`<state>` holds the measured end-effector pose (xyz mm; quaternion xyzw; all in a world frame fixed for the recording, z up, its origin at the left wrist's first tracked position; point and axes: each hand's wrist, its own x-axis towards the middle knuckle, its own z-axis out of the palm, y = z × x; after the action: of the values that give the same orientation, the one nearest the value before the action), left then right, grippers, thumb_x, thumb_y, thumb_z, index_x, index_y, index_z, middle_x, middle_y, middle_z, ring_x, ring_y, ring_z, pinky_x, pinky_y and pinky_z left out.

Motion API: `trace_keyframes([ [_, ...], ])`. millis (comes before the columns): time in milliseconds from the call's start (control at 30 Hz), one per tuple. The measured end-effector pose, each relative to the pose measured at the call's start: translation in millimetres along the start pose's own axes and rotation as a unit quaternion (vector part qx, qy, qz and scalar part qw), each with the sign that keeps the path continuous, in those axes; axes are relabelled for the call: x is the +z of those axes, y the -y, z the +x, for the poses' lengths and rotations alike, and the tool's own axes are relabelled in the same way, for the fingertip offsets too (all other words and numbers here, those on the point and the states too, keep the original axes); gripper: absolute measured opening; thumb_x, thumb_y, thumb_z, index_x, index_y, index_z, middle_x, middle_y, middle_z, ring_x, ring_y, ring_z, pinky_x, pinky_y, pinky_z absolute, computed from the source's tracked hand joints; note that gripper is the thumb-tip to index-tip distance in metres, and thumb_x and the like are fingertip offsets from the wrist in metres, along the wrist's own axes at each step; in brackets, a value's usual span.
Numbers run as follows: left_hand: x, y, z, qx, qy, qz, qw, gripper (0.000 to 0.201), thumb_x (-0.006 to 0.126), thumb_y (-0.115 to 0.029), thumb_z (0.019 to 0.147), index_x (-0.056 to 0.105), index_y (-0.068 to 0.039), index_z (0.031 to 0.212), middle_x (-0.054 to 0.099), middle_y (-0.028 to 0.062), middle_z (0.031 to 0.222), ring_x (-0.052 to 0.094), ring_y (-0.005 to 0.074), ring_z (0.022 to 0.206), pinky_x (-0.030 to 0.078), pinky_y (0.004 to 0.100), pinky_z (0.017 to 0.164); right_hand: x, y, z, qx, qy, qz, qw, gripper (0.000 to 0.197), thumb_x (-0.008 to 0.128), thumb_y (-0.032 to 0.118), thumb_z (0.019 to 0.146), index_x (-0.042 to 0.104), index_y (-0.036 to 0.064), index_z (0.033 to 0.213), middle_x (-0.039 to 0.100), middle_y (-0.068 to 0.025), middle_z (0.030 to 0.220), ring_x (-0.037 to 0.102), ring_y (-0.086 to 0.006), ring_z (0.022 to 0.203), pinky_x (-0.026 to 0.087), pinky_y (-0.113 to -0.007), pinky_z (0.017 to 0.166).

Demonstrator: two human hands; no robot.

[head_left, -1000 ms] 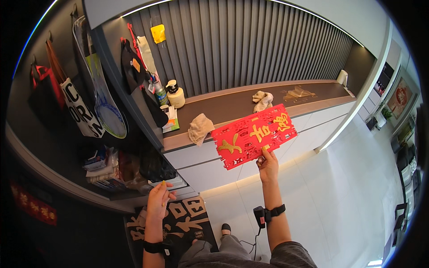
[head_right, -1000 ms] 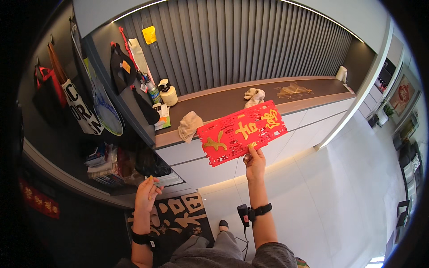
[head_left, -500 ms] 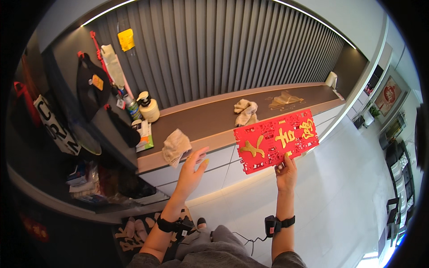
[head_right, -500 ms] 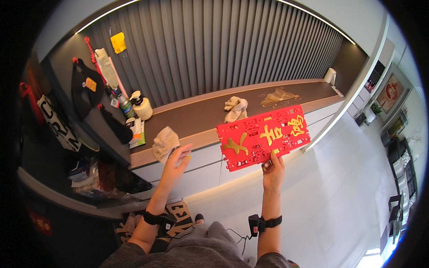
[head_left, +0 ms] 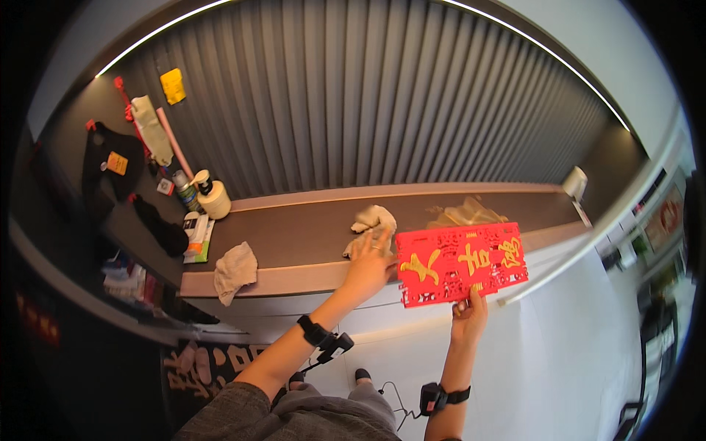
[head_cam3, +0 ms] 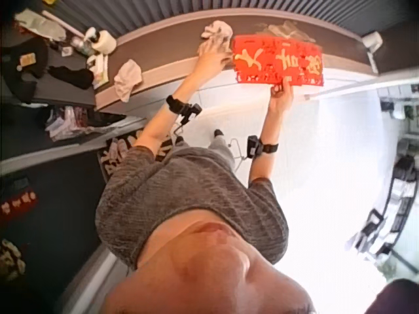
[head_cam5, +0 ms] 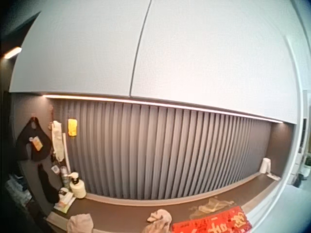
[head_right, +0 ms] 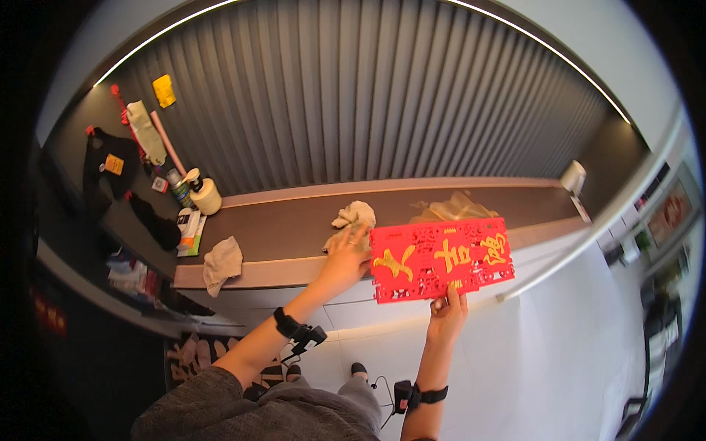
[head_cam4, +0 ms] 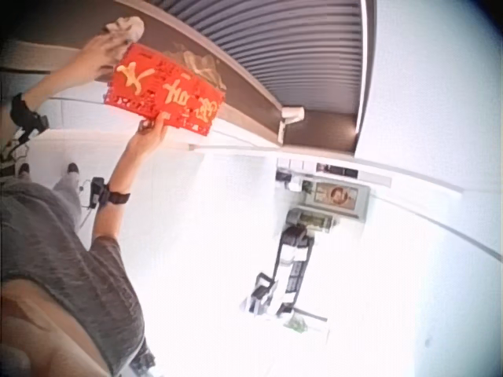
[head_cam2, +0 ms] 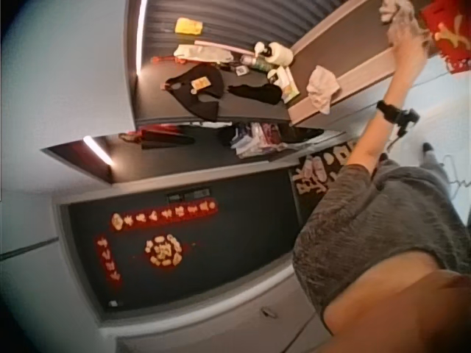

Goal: The person wipes down a door and decorative red banners with a cloth before removing the banners and storing them in a drawer.

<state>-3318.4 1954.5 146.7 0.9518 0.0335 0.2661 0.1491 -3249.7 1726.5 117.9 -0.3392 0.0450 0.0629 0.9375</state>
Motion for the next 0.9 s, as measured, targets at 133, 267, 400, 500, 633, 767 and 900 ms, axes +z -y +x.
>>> trace_keyframes([
  [133,22,7,14,-0.069,0.018,0.102,0.992,0.026,0.055,-0.015,0.08,0.064,-0.005,0.103,0.04,0.0118,0.139,0.038,0.0355,0.125,0.033,0.0501,0.098,11,8,8,0.064,0.038,-0.028,0.997,0.011,0.057,0.01,0.088,0.054,0.0098,0.099,0.055,0.001,0.077,0.044,-0.009,0.055,0.034,-0.022,0.049],
  [267,6,0,-7,-0.145,0.001,0.181,0.973,0.04,0.05,-0.01,0.08,0.055,-0.003,0.119,0.043,0.0106,0.136,0.045,0.0297,0.116,0.038,0.0409,0.094,-15,19,13,0.048,0.018,-0.071,0.996,0.011,0.056,0.009,0.089,0.052,0.0078,0.098,0.056,-0.0006,0.076,0.044,-0.0086,0.055,0.035,-0.021,0.049],
  [400,-30,24,-26,-0.277,-0.03,0.172,0.945,0.042,0.053,-0.012,0.081,0.052,-0.003,0.122,0.039,0.017,0.137,0.041,0.0296,0.12,0.036,0.043,0.097,-11,-3,23,0.028,0.039,-0.107,0.993,0.009,0.055,0.01,0.09,0.052,0.0046,0.096,0.056,-0.0014,0.077,0.044,-0.0082,0.056,0.035,-0.02,0.05],
  [500,-68,8,-49,-0.299,-0.073,0.186,0.933,0.047,0.057,-0.014,0.081,0.049,-0.005,0.127,0.036,0.02,0.137,0.036,0.0324,0.125,0.033,0.0434,0.101,-9,-12,22,0.026,0.032,-0.164,0.986,0.014,0.049,0.016,0.094,0.053,0.0027,0.092,0.055,-0.0028,0.069,0.045,-0.0084,0.053,0.036,-0.02,0.049],
  [633,-106,-7,-82,-0.245,-0.195,0.103,0.944,0.051,0.062,-0.013,0.079,0.048,-0.007,0.128,0.036,0.0219,0.136,0.03,0.0371,0.13,0.03,0.0456,0.104,6,-7,10,0.062,0.054,-0.172,0.982,0.025,0.062,0.007,0.084,0.054,-0.0102,0.1,0.061,-0.0192,0.085,0.058,-0.025,0.067,0.052,-0.031,0.063],
  [767,-151,-23,-141,-0.29,-0.337,-0.051,0.894,0.029,0.061,-0.014,0.083,0.059,-0.005,0.111,0.042,0.0247,0.131,0.037,0.0398,0.125,0.033,0.0426,0.102,10,1,-2,-0.039,0.127,-0.224,0.966,0.024,0.061,0.008,0.085,0.057,-0.0141,0.092,0.061,-0.0241,0.088,0.063,-0.0322,0.079,0.056,-0.038,0.071],
  [900,-192,-7,-237,-0.447,-0.416,-0.024,0.792,0.023,0.057,-0.018,0.088,0.061,-0.008,0.109,0.049,0.021,0.124,0.048,0.0338,0.117,0.041,0.037,0.094,9,0,-7,-0.05,0.162,-0.248,0.954,0.026,0.06,0.01,0.086,0.058,-0.0152,0.091,0.061,-0.0275,0.088,0.064,-0.0349,0.082,0.057,-0.039,0.074],
])
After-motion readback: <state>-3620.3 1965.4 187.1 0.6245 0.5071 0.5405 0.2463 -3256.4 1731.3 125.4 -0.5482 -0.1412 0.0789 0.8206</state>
